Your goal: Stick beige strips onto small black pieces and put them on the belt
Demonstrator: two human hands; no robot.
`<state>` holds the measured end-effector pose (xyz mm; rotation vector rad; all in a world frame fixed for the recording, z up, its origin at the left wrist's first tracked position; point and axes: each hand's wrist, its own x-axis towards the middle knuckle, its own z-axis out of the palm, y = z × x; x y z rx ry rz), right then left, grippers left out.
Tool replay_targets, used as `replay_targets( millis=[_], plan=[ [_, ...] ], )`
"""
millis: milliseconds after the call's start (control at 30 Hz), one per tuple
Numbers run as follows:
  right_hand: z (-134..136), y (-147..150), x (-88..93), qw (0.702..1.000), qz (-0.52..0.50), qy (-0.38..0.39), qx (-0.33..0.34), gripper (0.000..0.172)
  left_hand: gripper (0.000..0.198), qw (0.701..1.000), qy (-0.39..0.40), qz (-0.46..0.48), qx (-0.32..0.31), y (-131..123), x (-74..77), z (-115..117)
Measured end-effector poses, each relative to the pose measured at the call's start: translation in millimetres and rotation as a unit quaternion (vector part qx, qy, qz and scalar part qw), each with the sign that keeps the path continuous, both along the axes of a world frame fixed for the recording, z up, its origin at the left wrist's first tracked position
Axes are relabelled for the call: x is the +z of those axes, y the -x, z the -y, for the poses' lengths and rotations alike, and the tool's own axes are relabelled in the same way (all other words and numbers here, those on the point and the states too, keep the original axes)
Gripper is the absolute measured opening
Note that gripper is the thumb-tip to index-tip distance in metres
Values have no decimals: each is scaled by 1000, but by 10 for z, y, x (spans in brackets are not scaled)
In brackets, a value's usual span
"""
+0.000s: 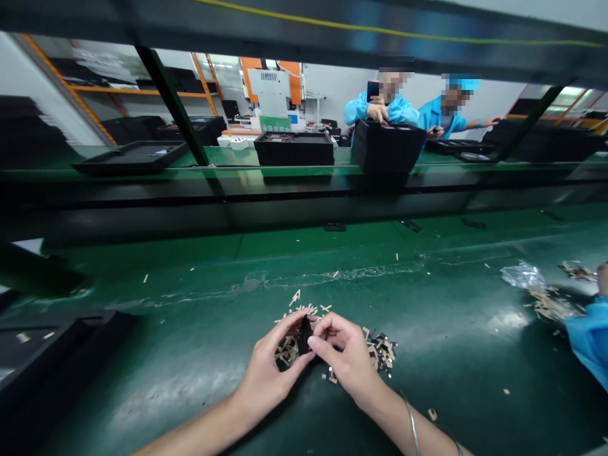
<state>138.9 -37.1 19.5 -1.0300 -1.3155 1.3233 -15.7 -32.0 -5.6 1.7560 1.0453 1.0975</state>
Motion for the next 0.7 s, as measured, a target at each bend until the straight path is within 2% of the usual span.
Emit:
replay_targets(
  millis=[300, 567, 700],
  plan=[
    [29, -15, -55, 999, -37, 15, 29, 17, 55, 996, -83, 16, -30, 28, 44, -22],
    [0, 17, -41, 990, -82, 106, 53, 27, 53, 985, -164, 22, -42, 46, 40, -38],
    [-31, 1, -35, 989, -75, 113, 51, 27, 50, 988, -148, 13, -34, 38, 45, -32]
  ],
)
